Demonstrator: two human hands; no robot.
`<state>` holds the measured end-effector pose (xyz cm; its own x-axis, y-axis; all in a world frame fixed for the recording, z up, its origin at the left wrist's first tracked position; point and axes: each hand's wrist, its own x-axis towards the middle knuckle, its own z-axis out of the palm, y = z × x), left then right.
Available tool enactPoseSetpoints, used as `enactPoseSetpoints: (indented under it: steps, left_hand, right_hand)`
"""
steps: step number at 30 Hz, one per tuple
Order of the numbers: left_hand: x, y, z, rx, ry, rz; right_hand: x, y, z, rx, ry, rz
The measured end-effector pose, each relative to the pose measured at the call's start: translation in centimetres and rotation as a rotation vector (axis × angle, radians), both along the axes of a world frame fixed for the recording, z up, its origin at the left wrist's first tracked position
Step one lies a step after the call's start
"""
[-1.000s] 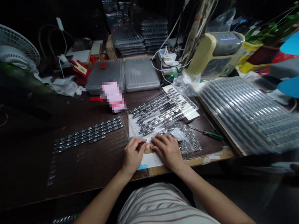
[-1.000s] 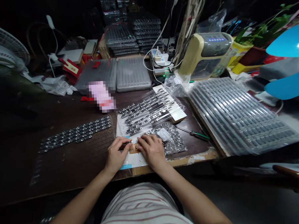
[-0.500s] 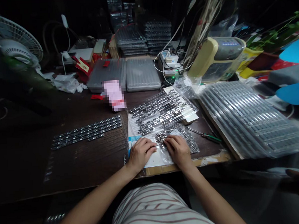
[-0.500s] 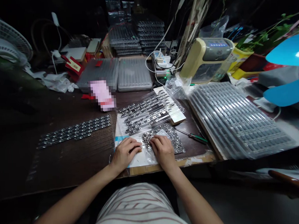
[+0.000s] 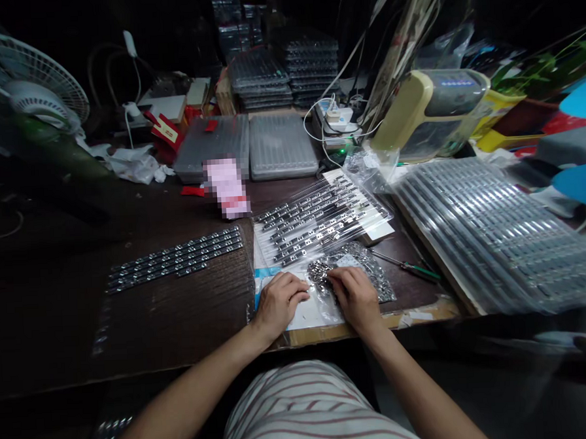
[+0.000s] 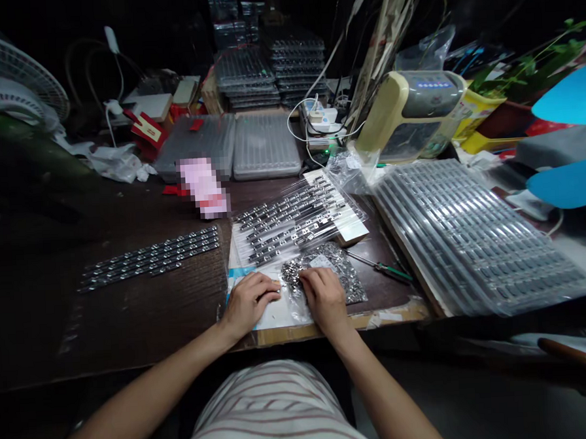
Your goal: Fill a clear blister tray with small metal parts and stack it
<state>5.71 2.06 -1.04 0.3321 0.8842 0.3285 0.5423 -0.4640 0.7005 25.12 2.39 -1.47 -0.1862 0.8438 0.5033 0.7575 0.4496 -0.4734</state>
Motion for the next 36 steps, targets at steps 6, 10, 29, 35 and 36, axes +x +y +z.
enactPoseSetpoints:
  steps: [6, 10, 29, 35, 36]
  left_hand:
    - [-4.6, 2.6, 1.8, 0.061, -0.016, 0.258]
    - [-11.5, 4.7, 1.3, 0.161, 0.234, 0.497]
    - [-4.4, 4.7, 2.4, 0.097, 0.301, 0.197]
    - [-3.8, 6.0, 1.0, 0.046, 0.238, 0.221]
    - [-4.0, 6.1, 0.9, 0.047, 0.232, 0.217]
  right_hand:
    - [-1.9, -0.3, 0.6, -0.029, 0.134, 0.119]
    - [-3.9, -0.3, 0.5, -0.058, 0.103, 0.176]
    - [-3.4, -0.4, 0.5, 0.04, -0.282, 0.045]
    - [0.4, -0.9, 0.0, 0.032, -0.389, -0.027]
    - [0.4, -0.9, -0.2, 0.027, -0.362, -0.023]
